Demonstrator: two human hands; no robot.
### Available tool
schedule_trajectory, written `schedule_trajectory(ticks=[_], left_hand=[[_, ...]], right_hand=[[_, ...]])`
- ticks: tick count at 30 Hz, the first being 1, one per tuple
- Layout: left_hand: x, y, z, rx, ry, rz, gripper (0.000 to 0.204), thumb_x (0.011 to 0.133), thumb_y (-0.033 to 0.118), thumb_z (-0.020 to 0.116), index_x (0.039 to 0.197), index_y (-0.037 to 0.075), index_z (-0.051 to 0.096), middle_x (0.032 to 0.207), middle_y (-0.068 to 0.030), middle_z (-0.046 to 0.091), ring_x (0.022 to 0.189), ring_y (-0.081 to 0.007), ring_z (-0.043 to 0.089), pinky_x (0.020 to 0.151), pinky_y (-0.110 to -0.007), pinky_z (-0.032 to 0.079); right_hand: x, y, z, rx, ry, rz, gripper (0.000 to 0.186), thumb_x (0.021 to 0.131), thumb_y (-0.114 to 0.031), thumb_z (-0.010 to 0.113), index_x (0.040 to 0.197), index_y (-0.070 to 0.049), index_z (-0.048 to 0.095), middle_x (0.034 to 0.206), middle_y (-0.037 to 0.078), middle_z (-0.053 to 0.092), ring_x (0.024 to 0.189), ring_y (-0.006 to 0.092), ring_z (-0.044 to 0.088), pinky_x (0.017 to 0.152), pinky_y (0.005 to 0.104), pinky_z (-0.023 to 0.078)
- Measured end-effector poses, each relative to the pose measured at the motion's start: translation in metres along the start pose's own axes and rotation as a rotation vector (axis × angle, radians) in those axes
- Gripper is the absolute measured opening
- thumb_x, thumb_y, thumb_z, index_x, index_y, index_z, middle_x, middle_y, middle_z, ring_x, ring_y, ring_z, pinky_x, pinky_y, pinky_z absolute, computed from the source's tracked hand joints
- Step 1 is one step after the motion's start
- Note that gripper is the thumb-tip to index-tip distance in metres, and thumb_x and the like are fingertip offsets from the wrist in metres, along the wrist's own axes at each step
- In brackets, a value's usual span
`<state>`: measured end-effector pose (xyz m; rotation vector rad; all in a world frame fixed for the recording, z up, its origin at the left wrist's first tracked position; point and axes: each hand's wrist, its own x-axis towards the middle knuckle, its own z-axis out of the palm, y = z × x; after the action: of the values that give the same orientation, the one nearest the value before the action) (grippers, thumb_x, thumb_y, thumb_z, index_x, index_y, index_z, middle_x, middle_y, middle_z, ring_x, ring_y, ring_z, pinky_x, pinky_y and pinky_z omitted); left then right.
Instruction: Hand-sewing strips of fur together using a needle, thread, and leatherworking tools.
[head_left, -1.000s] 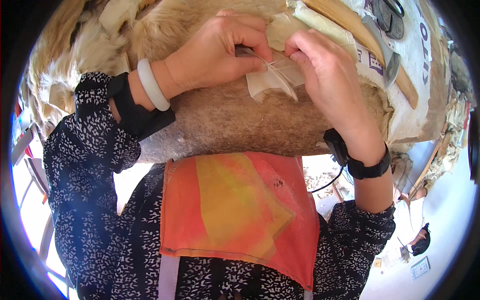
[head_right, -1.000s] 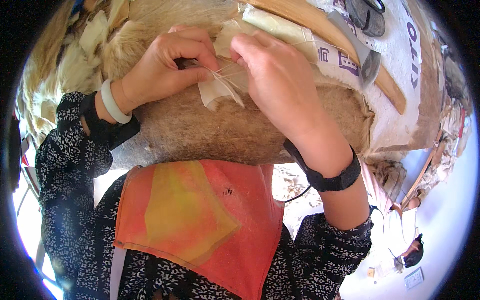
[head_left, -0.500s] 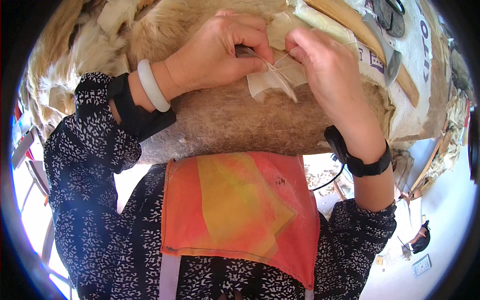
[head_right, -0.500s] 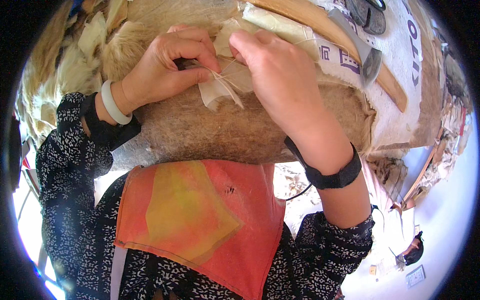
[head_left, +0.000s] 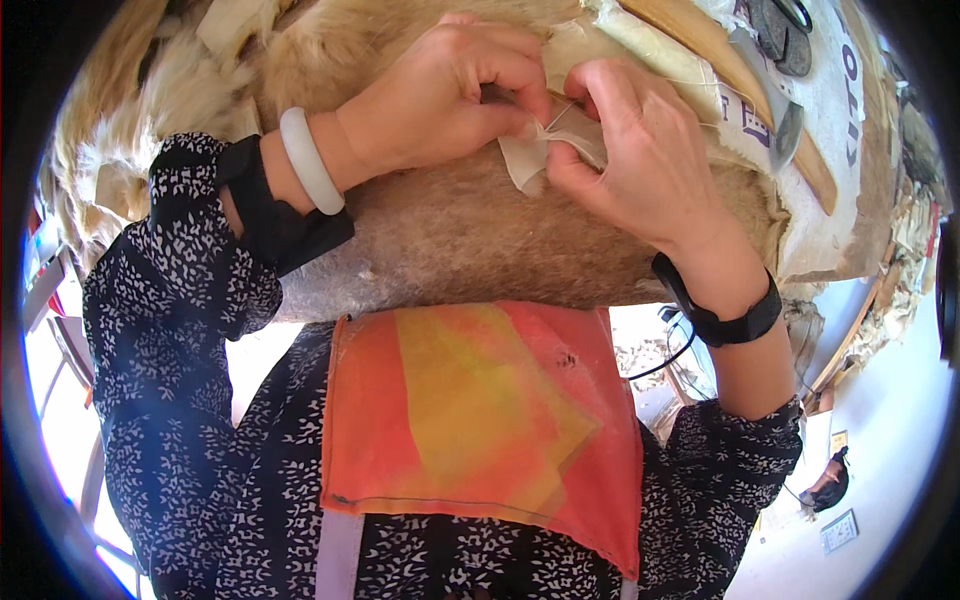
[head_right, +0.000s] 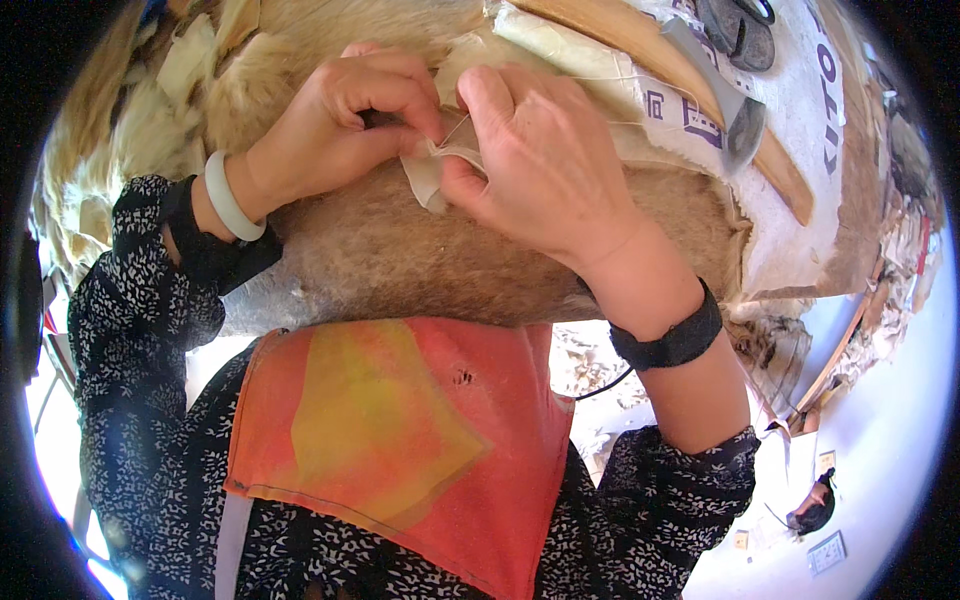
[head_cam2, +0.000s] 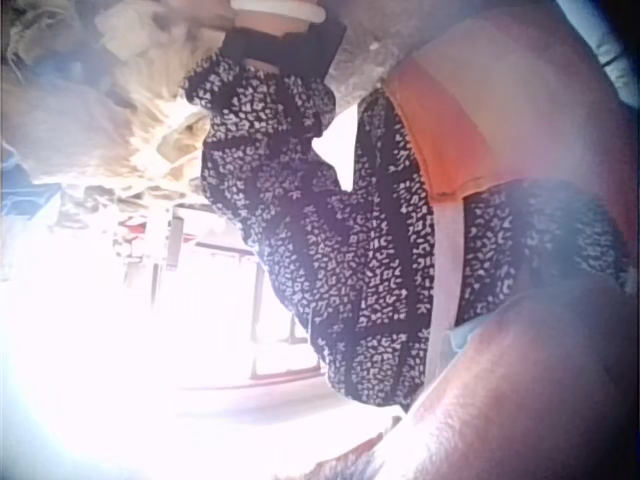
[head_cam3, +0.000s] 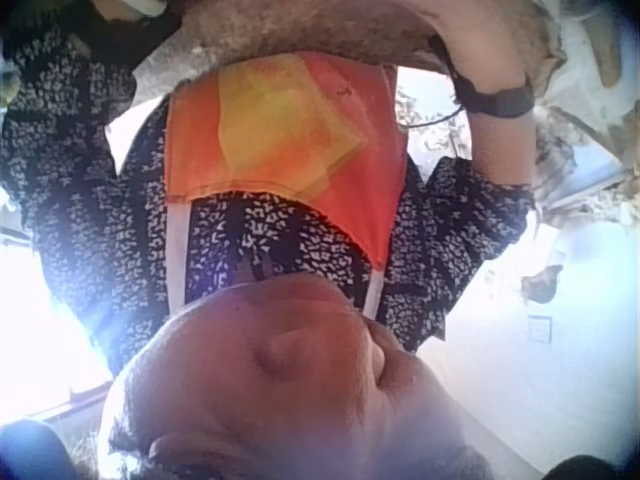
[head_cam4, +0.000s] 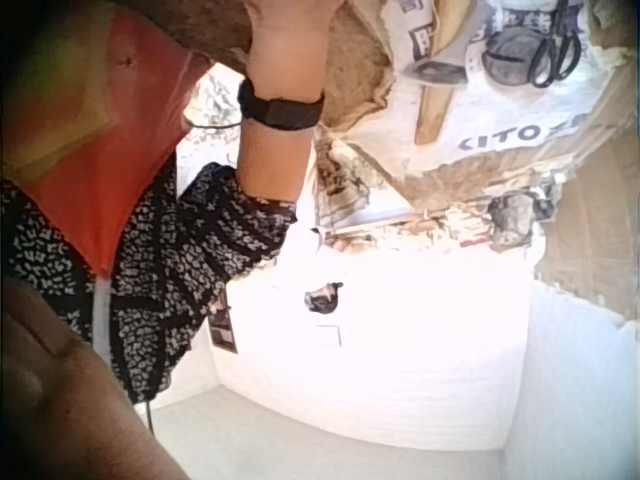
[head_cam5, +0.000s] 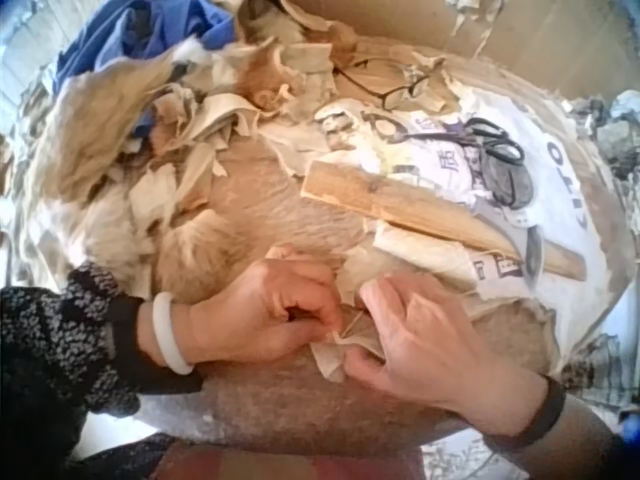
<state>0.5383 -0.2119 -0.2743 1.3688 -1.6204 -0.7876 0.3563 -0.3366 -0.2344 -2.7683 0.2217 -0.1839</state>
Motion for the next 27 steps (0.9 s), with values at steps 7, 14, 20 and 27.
schedule_trajectory(ticks=[7,14,20,27], left_hand=[[-0.001,-0.002,-0.002,-0.061,-0.015,-0.034,0.01,0.075,0.002,0.077,0.082,0.005,0.071,0.084,-0.0036,0.067,0.085,-0.0209,0.063,0.087,-0.035,0.043],[-0.002,-0.004,0.001,0.029,0.085,0.017,0.012,0.075,0.001,0.075,0.082,0.002,0.066,0.08,-0.0051,0.06,0.079,-0.0225,0.058,0.087,-0.035,0.041],[-0.003,-0.008,0.004,-0.006,0.132,0.013,0.012,0.075,-0.002,0.071,0.083,0.002,0.063,0.077,-0.0057,0.056,0.075,-0.0231,0.055,0.082,-0.034,0.042],[-0.002,-0.015,0.005,-0.021,0.155,0.069,0.011,0.075,0.003,0.073,0.083,0.004,0.065,0.076,-0.0047,0.056,0.074,-0.0226,0.055,0.08,-0.033,0.042]], right_hand=[[0.003,0.001,0.004,0.036,0.089,-0.071,0.032,0.077,-0.015,0.071,0.099,-0.007,0.05,0.08,0.01,0.062,0.071,0.0324,0.063,0.068,0.0439,0.049],[0.008,-0.011,0.013,-0.122,0.139,-0.289,0.011,0.084,-0.01,0.062,0.089,-0.012,0.052,0.075,0.004,0.059,0.066,0.0218,0.061,0.061,0.0366,0.045],[0.002,-0.019,0.011,-0.476,0.192,-0.329,0.008,0.082,-0.015,0.064,0.084,-0.014,0.056,0.093,0.002,0.06,0.08,0.0178,0.061,0.061,0.0324,0.045],[0.023,-0.027,0.004,-0.297,0.26,-0.51,0.006,0.078,-0.019,0.068,0.079,-0.014,0.063,0.104,0.0,0.061,0.092,0.0173,0.061,0.063,0.0308,0.048]])
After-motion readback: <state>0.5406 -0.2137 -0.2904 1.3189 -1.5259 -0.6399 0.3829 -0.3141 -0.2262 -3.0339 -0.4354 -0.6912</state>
